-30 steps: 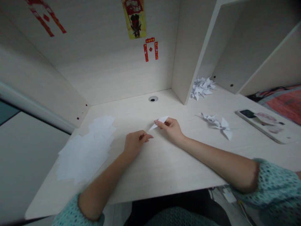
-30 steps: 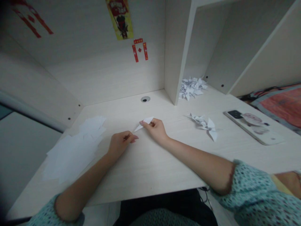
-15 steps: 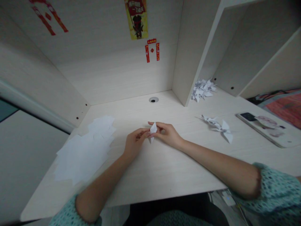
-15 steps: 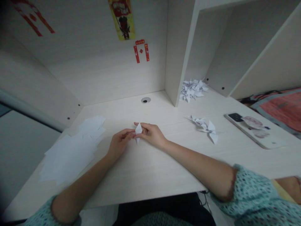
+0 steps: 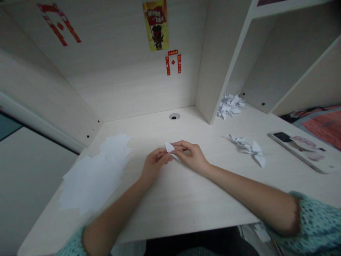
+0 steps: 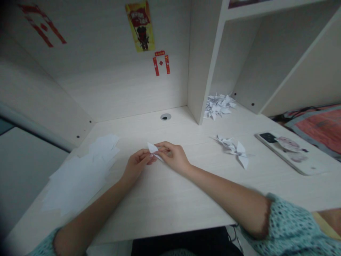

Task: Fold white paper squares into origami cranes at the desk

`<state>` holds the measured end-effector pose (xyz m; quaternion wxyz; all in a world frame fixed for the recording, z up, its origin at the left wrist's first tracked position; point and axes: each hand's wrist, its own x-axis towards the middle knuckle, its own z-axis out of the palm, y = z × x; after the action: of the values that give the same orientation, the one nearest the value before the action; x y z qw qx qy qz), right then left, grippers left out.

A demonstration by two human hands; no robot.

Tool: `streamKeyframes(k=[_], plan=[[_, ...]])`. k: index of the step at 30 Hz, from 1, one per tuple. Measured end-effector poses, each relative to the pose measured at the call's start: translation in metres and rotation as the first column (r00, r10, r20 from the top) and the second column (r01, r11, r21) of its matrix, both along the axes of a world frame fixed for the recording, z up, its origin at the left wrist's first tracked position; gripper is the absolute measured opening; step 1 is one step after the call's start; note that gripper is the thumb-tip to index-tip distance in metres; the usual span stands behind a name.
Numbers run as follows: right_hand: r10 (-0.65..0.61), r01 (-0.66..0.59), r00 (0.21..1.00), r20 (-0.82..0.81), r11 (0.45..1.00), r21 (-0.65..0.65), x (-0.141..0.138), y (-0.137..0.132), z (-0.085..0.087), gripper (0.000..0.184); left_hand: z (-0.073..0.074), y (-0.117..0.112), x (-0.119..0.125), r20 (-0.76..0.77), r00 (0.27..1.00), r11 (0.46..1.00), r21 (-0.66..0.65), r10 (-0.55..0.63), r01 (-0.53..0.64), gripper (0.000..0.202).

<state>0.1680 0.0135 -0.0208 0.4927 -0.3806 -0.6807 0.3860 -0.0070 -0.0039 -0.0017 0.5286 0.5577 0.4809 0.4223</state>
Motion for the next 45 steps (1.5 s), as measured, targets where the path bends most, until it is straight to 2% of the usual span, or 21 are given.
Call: streamKeyframes(k=[3, 10, 16, 24, 29, 37, 41, 45], plan=[[0.004, -0.007, 1.000, 0.021, 0.994, 0.106, 0.001, 0.001, 0.002, 0.022, -0.005, 0.001, 0.001, 0.005, 0.999, 0.999, 0.020, -0.035, 0.034, 0.025], [0.023, -0.053, 0.993, 0.113, 0.962, 0.267, 0.003, 0.000, 0.002, 0.034, -0.007, 0.001, 0.001, -0.032, 0.999, 0.999, 0.030, -0.028, 0.029, 0.035], [0.000, -0.065, 0.982, 0.189, 0.939, 0.337, 0.004, -0.001, 0.004, 0.038, -0.002, 0.000, 0.004, -0.025, 1.000, 0.999, 0.042, -0.013, 0.014, 0.036], [-0.077, -0.018, 0.974, 0.213, 0.911, 0.412, 0.004, -0.003, 0.008, 0.031, -0.005, 0.000, 0.005, 0.008, 1.000, 0.998, 0.062, -0.012, 0.012, 0.036], [-0.084, -0.012, 0.976, 0.202, 0.903, 0.430, 0.003, -0.005, 0.011, 0.028, -0.005, 0.000, 0.004, 0.034, 0.999, 0.998, 0.064, -0.002, 0.000, 0.034], [0.013, -0.113, 0.972, 0.235, 0.902, 0.418, 0.007, -0.003, 0.012, 0.040, -0.001, -0.001, 0.002, 0.053, 0.998, 0.998, 0.054, 0.027, -0.030, 0.028], [0.003, -0.081, 0.978, 0.206, 0.927, 0.366, 0.007, -0.001, 0.009, 0.033, -0.001, 0.000, 0.001, 0.020, 0.999, 0.998, 0.055, 0.040, -0.041, 0.029], [0.036, -0.063, 0.994, 0.108, 0.963, 0.261, 0.005, 0.002, 0.007, 0.026, -0.002, 0.001, 0.000, -0.022, 0.999, 0.997, 0.067, 0.047, -0.045, 0.030]])
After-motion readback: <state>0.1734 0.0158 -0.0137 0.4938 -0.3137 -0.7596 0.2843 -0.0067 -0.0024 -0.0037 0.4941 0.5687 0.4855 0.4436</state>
